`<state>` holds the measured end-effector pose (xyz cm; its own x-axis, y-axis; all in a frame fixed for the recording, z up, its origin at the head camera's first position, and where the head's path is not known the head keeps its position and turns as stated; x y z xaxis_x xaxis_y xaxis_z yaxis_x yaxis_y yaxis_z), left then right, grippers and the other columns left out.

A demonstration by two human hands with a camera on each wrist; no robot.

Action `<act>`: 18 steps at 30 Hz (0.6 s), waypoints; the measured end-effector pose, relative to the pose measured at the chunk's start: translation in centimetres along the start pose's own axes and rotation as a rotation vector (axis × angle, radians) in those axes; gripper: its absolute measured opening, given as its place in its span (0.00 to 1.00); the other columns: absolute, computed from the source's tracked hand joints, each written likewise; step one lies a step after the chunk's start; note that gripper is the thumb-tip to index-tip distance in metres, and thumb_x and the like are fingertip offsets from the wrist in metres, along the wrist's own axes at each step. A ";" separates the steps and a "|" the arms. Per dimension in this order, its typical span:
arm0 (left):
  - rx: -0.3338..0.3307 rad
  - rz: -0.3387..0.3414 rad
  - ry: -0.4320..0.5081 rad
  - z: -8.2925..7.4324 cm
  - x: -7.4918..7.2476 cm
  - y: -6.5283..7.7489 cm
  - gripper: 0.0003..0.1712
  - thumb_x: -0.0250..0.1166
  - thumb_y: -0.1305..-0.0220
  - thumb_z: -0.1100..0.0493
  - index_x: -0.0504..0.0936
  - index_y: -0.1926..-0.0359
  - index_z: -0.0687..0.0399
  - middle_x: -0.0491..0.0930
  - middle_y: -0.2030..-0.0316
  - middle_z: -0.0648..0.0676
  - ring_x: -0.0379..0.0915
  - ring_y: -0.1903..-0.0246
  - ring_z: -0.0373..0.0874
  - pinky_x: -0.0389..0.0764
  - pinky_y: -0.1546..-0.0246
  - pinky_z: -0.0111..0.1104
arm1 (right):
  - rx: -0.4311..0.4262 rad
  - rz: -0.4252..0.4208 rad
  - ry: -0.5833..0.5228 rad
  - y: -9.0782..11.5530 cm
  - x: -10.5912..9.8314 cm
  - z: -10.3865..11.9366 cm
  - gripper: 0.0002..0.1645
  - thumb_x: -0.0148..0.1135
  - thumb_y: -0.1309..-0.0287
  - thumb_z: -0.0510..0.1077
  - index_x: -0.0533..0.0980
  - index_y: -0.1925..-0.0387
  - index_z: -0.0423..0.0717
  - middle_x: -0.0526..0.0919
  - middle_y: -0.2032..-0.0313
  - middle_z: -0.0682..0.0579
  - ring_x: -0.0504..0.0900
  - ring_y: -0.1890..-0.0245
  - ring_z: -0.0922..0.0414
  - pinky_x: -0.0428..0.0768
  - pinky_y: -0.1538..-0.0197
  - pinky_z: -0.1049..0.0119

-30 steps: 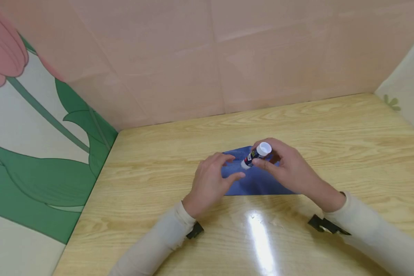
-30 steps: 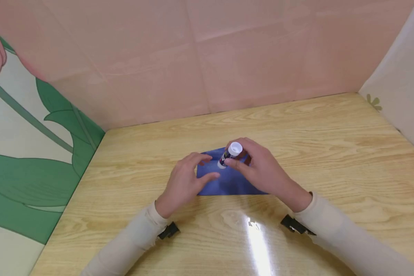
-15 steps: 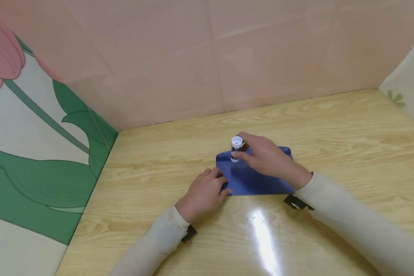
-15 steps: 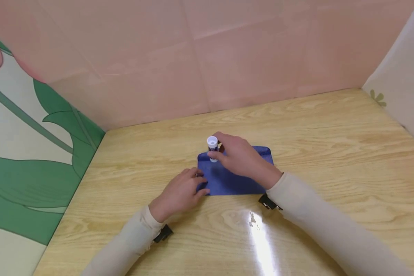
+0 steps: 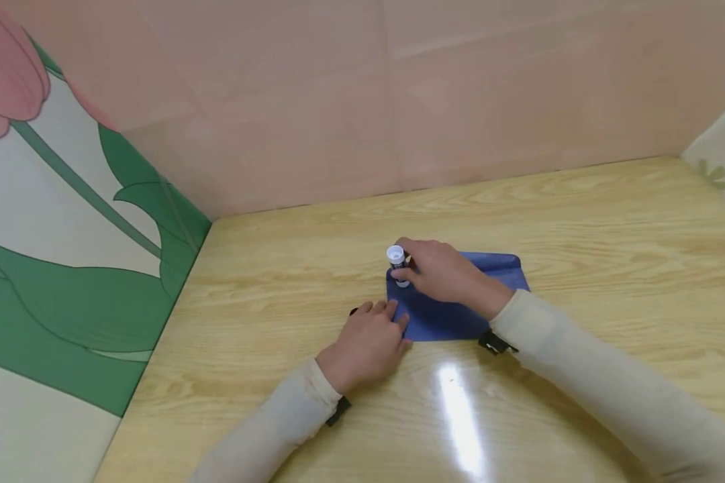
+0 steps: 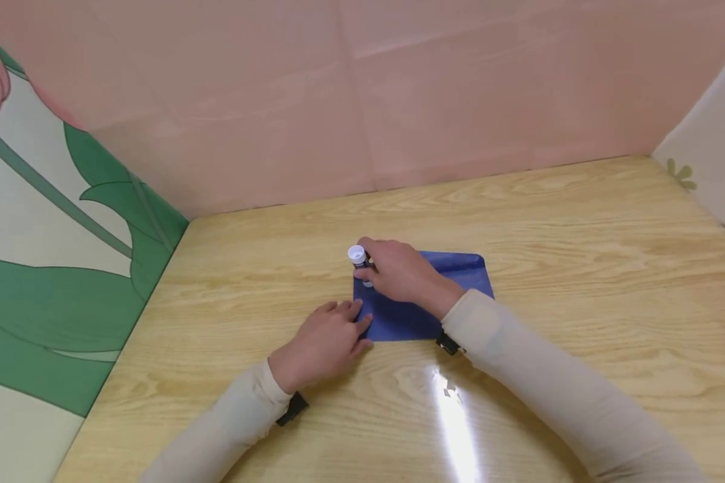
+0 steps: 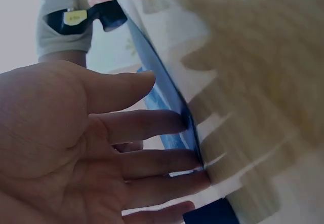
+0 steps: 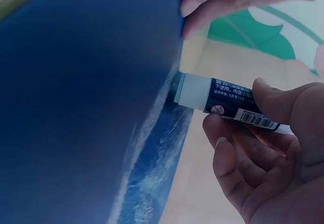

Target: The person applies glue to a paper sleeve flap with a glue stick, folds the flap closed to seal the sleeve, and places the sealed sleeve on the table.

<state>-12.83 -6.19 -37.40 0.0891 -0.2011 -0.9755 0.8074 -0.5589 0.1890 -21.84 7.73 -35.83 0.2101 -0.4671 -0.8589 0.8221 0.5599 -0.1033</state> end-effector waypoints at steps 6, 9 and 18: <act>-0.033 0.062 -0.016 -0.6 0.1 -0.3 0.30 0.48 0.30 0.40 0.70 0.34 0.50 0.67 0.34 0.60 0.62 0.32 0.53 0.66 0.34 0.43 | 0.007 -0.016 0.000 0.2 0.0 -0.9 0.14 0.60 0.37 0.51 0.72 0.57 0.48 0.82 0.68 0.54 0.79 0.69 0.59 0.76 0.64 0.62; -0.039 0.069 -0.021 -0.6 0.1 -0.3 0.30 0.48 0.30 0.40 0.70 0.34 0.50 0.68 0.34 0.59 0.62 0.32 0.52 0.65 0.34 0.42 | 0.015 -0.020 0.004 0.3 0.0 -1.2 0.14 0.59 0.37 0.51 0.71 0.56 0.47 0.81 0.68 0.54 0.78 0.69 0.58 0.76 0.64 0.61; -0.033 0.053 -0.038 -0.6 0.1 -0.3 0.30 0.49 0.30 0.40 0.71 0.35 0.50 0.69 0.35 0.60 0.64 0.33 0.53 0.66 0.35 0.43 | 0.051 -0.022 0.026 1.0 -0.2 -1.8 0.12 0.58 0.36 0.49 0.70 0.58 0.46 0.79 0.70 0.53 0.76 0.71 0.57 0.75 0.65 0.61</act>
<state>-12.72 -5.59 -37.63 0.1109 -0.2605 -0.9591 0.8211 -0.5197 0.2361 -22.06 9.62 -36.69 0.1782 -0.4611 -0.8692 0.8527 0.5133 -0.0974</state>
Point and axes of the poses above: each hand's wrist, its own y-axis away from the middle knuckle, its own x-axis out of the palm, z = x × y, the point moved 2 cm from there along -y, towards the middle knuckle
